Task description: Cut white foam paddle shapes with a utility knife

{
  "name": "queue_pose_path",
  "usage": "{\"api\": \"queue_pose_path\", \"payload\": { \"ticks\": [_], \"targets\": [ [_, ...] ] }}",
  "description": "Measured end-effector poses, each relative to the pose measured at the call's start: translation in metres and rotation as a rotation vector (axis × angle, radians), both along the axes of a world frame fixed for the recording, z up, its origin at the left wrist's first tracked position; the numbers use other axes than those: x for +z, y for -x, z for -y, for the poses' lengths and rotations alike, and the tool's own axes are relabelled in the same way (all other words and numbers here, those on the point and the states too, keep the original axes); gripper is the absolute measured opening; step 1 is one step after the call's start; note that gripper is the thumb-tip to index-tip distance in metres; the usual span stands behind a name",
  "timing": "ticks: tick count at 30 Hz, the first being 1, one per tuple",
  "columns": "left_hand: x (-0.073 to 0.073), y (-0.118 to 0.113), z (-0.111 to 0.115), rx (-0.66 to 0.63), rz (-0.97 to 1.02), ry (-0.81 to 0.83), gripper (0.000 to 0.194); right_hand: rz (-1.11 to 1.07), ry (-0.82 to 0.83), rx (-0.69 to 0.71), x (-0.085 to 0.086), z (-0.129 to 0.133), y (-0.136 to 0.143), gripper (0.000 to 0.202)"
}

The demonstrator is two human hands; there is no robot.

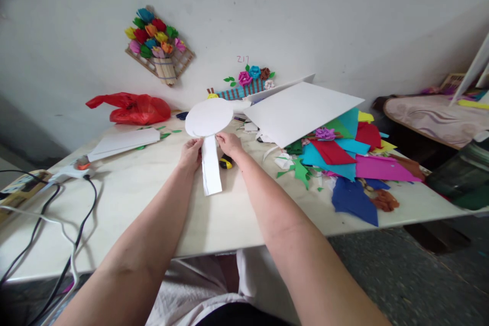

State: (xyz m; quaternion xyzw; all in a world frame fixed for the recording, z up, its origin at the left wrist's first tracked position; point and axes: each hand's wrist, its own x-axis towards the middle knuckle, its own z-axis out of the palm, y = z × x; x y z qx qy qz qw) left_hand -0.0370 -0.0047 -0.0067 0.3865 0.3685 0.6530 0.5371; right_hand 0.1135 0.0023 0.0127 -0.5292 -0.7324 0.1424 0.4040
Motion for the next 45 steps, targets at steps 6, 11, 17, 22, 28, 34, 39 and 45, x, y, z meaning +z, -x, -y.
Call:
{"api": "queue_pose_path", "payload": {
  "ticks": [6, 11, 17, 22, 28, 34, 39, 45],
  "targets": [
    [-0.003, 0.0, -0.004, 0.01, -0.04, 0.003, 0.045, 0.309, -0.021, -0.184, 0.006, 0.011, 0.003, 0.033],
    [-0.003, -0.001, -0.002, 0.011, -0.053, 0.007, 0.045, 0.404, -0.03, -0.255, 0.009, 0.015, 0.002, 0.035],
    [0.002, -0.004, 0.002, 0.028, -0.058, 0.014, 0.042, 0.461, -0.165, -0.255, 0.009, 0.013, -0.003, 0.033],
    [0.002, -0.004, 0.003, 0.026, -0.077, 0.02, 0.041, 0.493, -0.215, -0.264, 0.003, 0.007, -0.004, 0.031],
    [0.0, -0.003, 0.0, 0.063, -0.072, 0.022, 0.04, 0.531, -0.17, -0.205, 0.008, 0.01, -0.005, 0.033],
    [0.0, -0.004, 0.001, 0.061, -0.063, 0.016, 0.038, 0.516, -0.169, -0.243, 0.007, 0.009, -0.01, 0.035],
    [-0.002, -0.003, -0.001, 0.055, -0.056, 0.011, 0.039, 0.48, -0.174, -0.311, 0.002, 0.005, -0.013, 0.034],
    [-0.002, -0.001, -0.002, 0.029, -0.01, 0.026, 0.041, 0.316, -0.153, -0.582, 0.009, 0.011, -0.028, 0.035]
  ]
}}
